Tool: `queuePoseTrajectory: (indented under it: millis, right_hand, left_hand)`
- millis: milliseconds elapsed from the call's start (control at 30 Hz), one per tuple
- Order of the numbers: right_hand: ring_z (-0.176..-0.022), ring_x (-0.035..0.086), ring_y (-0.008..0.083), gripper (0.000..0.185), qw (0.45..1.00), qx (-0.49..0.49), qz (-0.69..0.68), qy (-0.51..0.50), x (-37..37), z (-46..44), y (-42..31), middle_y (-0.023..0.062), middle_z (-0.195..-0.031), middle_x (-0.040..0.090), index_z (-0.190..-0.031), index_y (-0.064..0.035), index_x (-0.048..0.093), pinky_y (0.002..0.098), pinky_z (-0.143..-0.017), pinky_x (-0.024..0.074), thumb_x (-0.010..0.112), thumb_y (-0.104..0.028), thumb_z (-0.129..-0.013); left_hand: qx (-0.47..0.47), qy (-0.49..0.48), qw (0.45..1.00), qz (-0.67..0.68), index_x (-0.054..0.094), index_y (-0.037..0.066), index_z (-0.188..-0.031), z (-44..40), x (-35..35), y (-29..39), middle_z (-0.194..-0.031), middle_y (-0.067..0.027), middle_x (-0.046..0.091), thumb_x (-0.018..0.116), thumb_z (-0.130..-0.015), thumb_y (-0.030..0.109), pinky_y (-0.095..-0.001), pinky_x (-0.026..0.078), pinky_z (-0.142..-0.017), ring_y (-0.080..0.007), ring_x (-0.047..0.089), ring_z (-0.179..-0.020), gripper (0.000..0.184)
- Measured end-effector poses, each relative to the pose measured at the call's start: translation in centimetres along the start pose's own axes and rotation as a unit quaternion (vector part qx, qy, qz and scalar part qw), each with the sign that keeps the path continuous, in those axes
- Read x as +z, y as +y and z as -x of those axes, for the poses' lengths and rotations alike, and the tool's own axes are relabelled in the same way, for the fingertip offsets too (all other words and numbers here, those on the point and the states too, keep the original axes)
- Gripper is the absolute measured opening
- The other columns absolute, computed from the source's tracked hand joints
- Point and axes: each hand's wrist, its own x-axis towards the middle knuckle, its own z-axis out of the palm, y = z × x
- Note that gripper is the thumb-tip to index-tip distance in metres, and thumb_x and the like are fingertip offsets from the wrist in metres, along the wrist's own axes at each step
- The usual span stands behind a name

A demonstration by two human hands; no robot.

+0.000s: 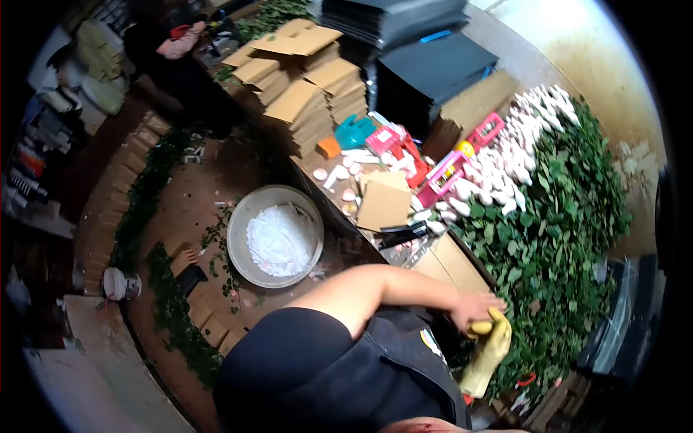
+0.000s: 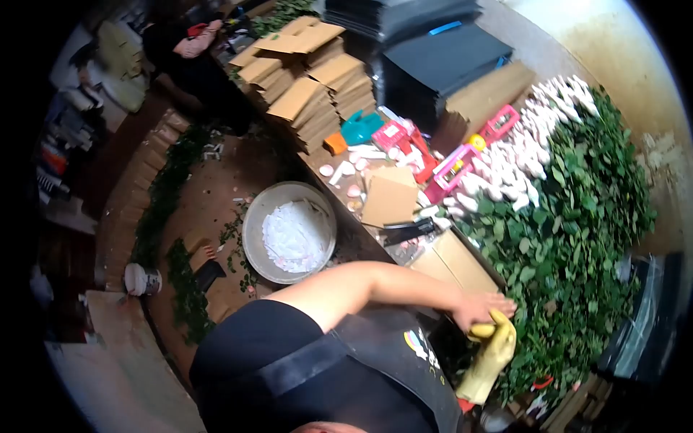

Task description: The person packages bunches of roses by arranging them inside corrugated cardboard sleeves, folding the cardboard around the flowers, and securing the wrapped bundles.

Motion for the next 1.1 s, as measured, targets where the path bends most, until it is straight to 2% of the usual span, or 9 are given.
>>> queuePoseTrajectory:
  millis: [100,233,333,467,600,767,900,1033,1100]
  right_hand:
    - [-0.068,0.07,0.0217,0.047,0.988,0.053,-0.084,-0.115,1.4,0.8,-2.1,0.0113,-0.092,0.071,-0.117,0.0015,0.065,0.0329,-0.067,0.0586,0.045,-0.041,-0.114]
    - [-0.061,0.068,0.0232,0.047,0.961,0.137,-0.131,-0.199,2.6,1.3,-2.6,0.0138,-0.073,0.069,-0.113,0.0029,0.063,0.0301,-0.057,0.0553,0.038,-0.037,-0.116]
    - [-0.061,0.07,0.0246,0.046,0.945,0.224,-0.155,-0.182,4.3,1.5,-3.2,0.0163,-0.075,0.073,-0.112,0.0048,0.065,0.0306,-0.059,0.0574,0.041,-0.034,-0.116]
    - [-0.065,0.072,0.0256,0.046,0.928,0.273,-0.146,-0.209,6.3,1.1,-4.4,0.0187,-0.079,0.075,-0.114,0.0069,0.066,0.0315,-0.065,0.0596,0.043,-0.033,-0.115]
    - [-0.068,0.072,0.0227,0.04,0.919,0.302,-0.148,-0.207,8.2,0.7,-5.5,0.0154,-0.08,0.075,-0.114,0.0048,0.067,0.0306,-0.067,0.0593,0.045,-0.029,-0.115]
    - [-0.073,0.071,0.0176,0.036,0.902,0.34,-0.123,-0.236,9.4,0.6,-6.4,0.0126,-0.085,0.076,-0.117,-0.0001,0.069,0.0287,-0.073,0.058,0.045,-0.027,-0.115]
    - [-0.076,0.07,0.0164,0.036,0.899,0.355,-0.115,-0.227,9.5,1.2,-6.7,0.0126,-0.087,0.076,-0.118,0.0004,0.069,0.0288,-0.076,0.0573,0.046,-0.028,-0.115]
    - [-0.079,0.071,0.0163,0.038,0.898,0.369,-0.116,-0.211,9.4,1.5,-6.9,0.0128,-0.089,0.076,-0.118,0.0011,0.069,0.0295,-0.078,0.0571,0.046,-0.029,-0.115]
    - [-0.08,0.071,0.0166,0.037,0.9,0.375,-0.09,-0.204,9.3,1.5,-7.0,0.0128,-0.089,0.076,-0.118,0.0015,0.069,0.0301,-0.079,0.0571,0.046,-0.028,-0.115]
  left_hand:
    - [-0.069,0.141,0.984,0.084,0.036,-0.005,-0.158,2.2,-4.1,3.4,-0.162,-0.0321,0.037,0.076,-0.085,0.029,-0.0469,0.032,-0.126,-0.0446,0.029,-0.155,0.089]
    - [-0.149,0.311,0.938,0.041,0.064,0.004,-0.135,10.7,-11.8,7.3,-0.129,-0.0172,0.07,0.073,-0.089,0.014,-0.0451,0.054,-0.099,-0.0373,0.067,-0.116,0.047]
    - [-0.389,0.473,0.788,0.058,0.073,0.004,-0.111,17.9,-13.3,5.9,-0.099,-0.0102,0.07,0.07,-0.098,0.011,-0.0306,0.057,-0.076,-0.0185,0.071,-0.09,0.015]
    - [-0.527,0.463,0.707,-0.091,0.075,0.004,-0.11,26.2,-13.9,0.2,-0.099,-0.0105,0.068,0.067,-0.099,0.014,-0.033,0.056,-0.073,-0.0194,0.069,-0.081,0.016]
    - [-0.544,0.459,0.696,0.098,0.075,0.001,-0.102,24.9,-15.4,-4.5,-0.101,-0.0158,0.071,0.07,-0.098,0.022,-0.0392,0.058,-0.08,-0.0308,0.074,-0.091,0.023]
    - [-0.458,0.435,0.759,-0.158,0.076,0.0,-0.099,19.2,-18.1,-10.7,-0.102,-0.0185,0.071,0.069,-0.097,0.021,-0.0469,0.057,-0.088,-0.0354,0.072,-0.099,0.022]
    - [-0.605,0.244,0.743,-0.152,0.078,-0.003,-0.099,16.7,-19.3,-14.4,-0.108,-0.0243,0.071,0.069,-0.095,0.039,-0.0506,0.055,-0.092,-0.04,0.07,-0.106,0.043]
    - [-0.619,0.228,0.74,-0.132,0.079,0.001,-0.095,15.9,-19.8,-16.6,-0.102,-0.0235,0.075,0.061,-0.098,0.044,-0.0509,0.055,-0.091,-0.0417,0.072,-0.099,0.047]
    - [-0.542,0.336,0.765,-0.092,0.076,0.003,-0.097,16.6,-19.1,-17.2,-0.092,-0.0211,0.075,0.059,-0.1,0.042,-0.0524,0.055,-0.085,-0.0411,0.073,-0.093,0.043]
